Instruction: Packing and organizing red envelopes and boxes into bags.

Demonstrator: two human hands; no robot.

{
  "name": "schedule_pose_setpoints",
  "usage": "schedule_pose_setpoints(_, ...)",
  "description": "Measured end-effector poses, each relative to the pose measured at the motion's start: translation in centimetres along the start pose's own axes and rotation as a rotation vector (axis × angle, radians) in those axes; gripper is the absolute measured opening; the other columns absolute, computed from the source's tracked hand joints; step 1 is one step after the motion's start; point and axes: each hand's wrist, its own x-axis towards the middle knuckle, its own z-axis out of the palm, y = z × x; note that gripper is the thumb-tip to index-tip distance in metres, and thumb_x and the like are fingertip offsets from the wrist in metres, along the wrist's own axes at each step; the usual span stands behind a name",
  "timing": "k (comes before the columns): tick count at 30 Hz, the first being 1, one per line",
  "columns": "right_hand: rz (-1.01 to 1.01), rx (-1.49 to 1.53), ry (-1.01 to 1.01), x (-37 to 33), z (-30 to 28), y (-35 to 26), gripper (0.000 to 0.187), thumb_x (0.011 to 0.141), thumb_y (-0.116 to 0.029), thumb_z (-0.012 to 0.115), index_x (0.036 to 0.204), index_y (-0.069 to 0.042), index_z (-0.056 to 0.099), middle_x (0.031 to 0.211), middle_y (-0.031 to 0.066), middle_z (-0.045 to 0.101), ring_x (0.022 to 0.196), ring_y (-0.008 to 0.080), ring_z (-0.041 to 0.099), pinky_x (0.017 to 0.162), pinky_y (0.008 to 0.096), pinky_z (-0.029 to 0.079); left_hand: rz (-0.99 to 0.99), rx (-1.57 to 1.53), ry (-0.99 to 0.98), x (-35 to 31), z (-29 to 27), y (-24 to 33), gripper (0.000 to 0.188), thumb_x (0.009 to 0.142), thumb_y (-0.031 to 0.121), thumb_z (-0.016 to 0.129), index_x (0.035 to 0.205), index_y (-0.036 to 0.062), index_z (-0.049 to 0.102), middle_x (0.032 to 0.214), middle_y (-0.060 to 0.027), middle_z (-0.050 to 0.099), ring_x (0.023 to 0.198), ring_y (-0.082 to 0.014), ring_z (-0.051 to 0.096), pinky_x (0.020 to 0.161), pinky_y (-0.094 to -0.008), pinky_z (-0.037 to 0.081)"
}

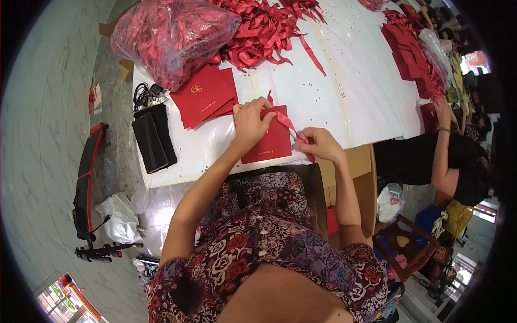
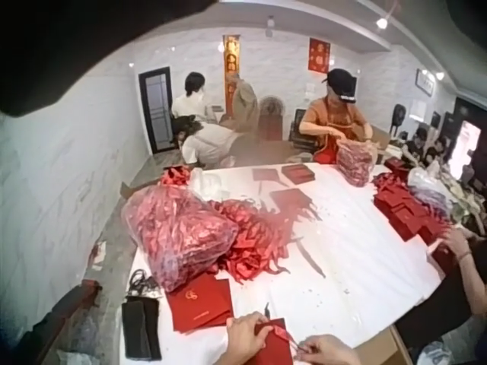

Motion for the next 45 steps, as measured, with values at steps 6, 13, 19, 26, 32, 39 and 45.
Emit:
schedule_pose_setpoints(6, -0.085, -0.074, 0.495, 0.6, 0.7, -4.3, 0.015, 0.084, -0.015, 0.070, 0.089, -0.003, 0.063, 0.077, 0.0134, 0.061, 0.066, 0.0272, 0.063, 0.062, 0.0370, 0.049, 0.114, 0.085, 0.149, -0.7, 0.0, 1.1, 0.025, 0.081, 0.021, 0.072, 0.104, 0.0115, 0.066, 0.100, -0.0067, 0.064, 0.099, -0.0278, 0.054, 0.084, -0.0410, 0.036)
schedule_pose_setpoints(13, -0.532, -0.013, 0.651, 3.1, 2.2, -8.8, 0.014, 0.081, 0.007, 0.058, 0.092, -0.001, 0.062, 0.093, 0.0141, 0.058, 0.087, 0.0322, 0.062, 0.074, 0.0388, 0.051, 0.055, -0.443, 0.139, -0.4, 0.2, 2.4, 0.026, 0.099, 0.024, 0.051, 0.099, 0.0021, 0.065, 0.083, -0.0099, 0.062, 0.075, -0.0269, 0.057, 0.068, -0.0355, 0.044)
schedule_pose_setpoints(19, -0.618, -0.002, 0.452, 1.9, 4.6, -8.3, 0.012, 0.077, 0.007, 0.056, 0.084, -0.002, 0.060, 0.088, 0.0132, 0.056, 0.082, 0.0310, 0.059, 0.073, 0.0378, 0.050, -0.583, -1.053, -0.255, -0.7, -1.6, 2.5, 0.029, 0.102, 0.029, 0.054, 0.108, 0.0026, 0.065, 0.082, 0.0006, 0.062, 0.073, -0.0068, 0.055, 0.064, -0.0208, 0.041)
schedule_pose_setpoints(26, -0.665, 0.011, 0.470, 1.3, 5.1, -7.5, 0.011, 0.072, 0.008, 0.056, 0.076, -0.002, 0.060, 0.082, 0.0116, 0.053, 0.078, 0.0287, 0.057, 0.067, 0.0369, 0.048, -0.475, -0.782, -0.210, -2.6, 0.2, 0.1, 0.021, 0.097, 0.023, 0.063, 0.105, 0.0035, 0.062, 0.082, 0.0002, 0.061, 0.072, -0.0055, 0.054, 0.062, -0.0212, 0.044)
schedule_pose_setpoints(32, -0.801, -0.036, 0.462, 2.4, 5.1, -8.2, 0.013, 0.072, 0.007, 0.057, 0.077, -0.004, 0.061, 0.085, 0.0104, 0.056, 0.080, 0.0268, 0.058, 0.068, 0.0351, 0.048, -0.784, -0.935, -0.445, -2.0, -2.5, 0.5, 0.025, 0.101, 0.030, 0.057, 0.095, 0.0060, 0.062, 0.076, -0.0012, 0.062, 0.065, -0.0075, 0.057, 0.057, -0.0217, 0.045)
schedule_pose_setpoints(39, -0.944, -0.177, 0.368, 1.7, 5.6, -9.0, 0.013, 0.074, 0.007, 0.060, 0.080, -0.005, 0.061, 0.083, 0.0103, 0.056, 0.078, 0.0270, 0.059, 0.072, 0.0344, 0.050, -0.579, -1.059, -0.233, -3.6, 0.4, -1.4, 0.026, 0.099, 0.027, 0.060, 0.091, 0.0026, 0.066, 0.075, -0.0008, 0.064, 0.066, -0.0063, 0.057, 0.058, -0.0224, 0.045)
schedule_pose_setpoints(45, -0.248, 0.667, 0.586, 2.5, 6.2, -7.6, 0.014, 0.098, -0.009, 0.058, 0.107, 0.002, 0.062, 0.094, 0.0058, 0.067, 0.083, 0.0090, 0.060, 0.075, 0.0250, 0.050, -0.322, -0.698, -0.033, -4.2, -1.4, 2.3, 0.017, 0.098, 0.012, 0.059, 0.101, -0.0032, 0.065, 0.077, -0.0040, 0.068, 0.068, -0.0059, 0.063, 0.062, -0.0219, 0.051)
